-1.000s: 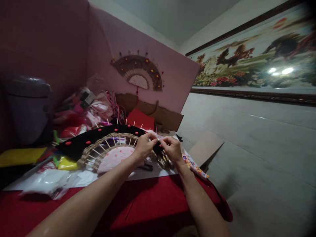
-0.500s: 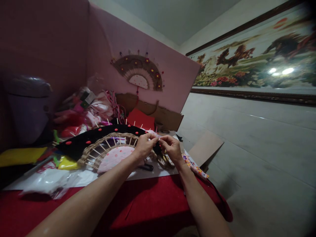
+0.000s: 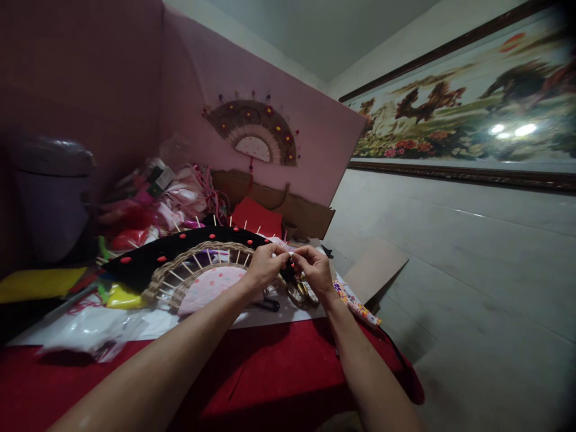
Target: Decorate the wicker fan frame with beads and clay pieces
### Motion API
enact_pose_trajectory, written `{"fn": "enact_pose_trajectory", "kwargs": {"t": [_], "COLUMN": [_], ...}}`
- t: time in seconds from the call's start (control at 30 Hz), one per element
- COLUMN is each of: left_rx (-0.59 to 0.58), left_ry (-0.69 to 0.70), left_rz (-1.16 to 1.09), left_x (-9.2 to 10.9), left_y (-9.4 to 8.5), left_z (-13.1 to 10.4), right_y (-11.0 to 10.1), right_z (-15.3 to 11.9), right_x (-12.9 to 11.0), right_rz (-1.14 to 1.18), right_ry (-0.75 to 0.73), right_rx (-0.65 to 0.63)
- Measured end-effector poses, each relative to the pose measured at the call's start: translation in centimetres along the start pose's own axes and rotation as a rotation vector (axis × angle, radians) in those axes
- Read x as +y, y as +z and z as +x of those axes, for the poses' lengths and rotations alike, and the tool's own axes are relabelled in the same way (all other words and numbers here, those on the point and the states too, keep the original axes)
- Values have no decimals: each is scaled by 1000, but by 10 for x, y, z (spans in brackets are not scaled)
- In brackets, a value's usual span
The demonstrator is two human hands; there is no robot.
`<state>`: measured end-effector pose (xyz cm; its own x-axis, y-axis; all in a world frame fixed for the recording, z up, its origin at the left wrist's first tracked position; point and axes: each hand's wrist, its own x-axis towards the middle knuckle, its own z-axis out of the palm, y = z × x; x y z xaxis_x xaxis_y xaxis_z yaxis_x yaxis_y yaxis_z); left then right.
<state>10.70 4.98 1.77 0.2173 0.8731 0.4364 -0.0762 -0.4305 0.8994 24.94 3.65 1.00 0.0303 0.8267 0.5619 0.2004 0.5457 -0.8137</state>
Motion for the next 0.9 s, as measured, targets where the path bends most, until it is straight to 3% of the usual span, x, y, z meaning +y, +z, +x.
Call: {"fn": "enact_pose_trajectory", "kwargs": {"t": [0.5,0.77,0.9], "left_rx": [16,72,54], "left_ry": [6,-35,-111], "left_rz": [56,52,-48], "left_x": [-5,-7,-4], "left_y": [0,0,-1], "left_z": [2,3,1], "right_y": [2,7,8], "right_z": [-2,-7,-7], "right_x": [1,1,-2], "right_rz": [2,-34,64], "right_ry": [-16,-44,2], "right_rx": [-61,-76,-47]}}
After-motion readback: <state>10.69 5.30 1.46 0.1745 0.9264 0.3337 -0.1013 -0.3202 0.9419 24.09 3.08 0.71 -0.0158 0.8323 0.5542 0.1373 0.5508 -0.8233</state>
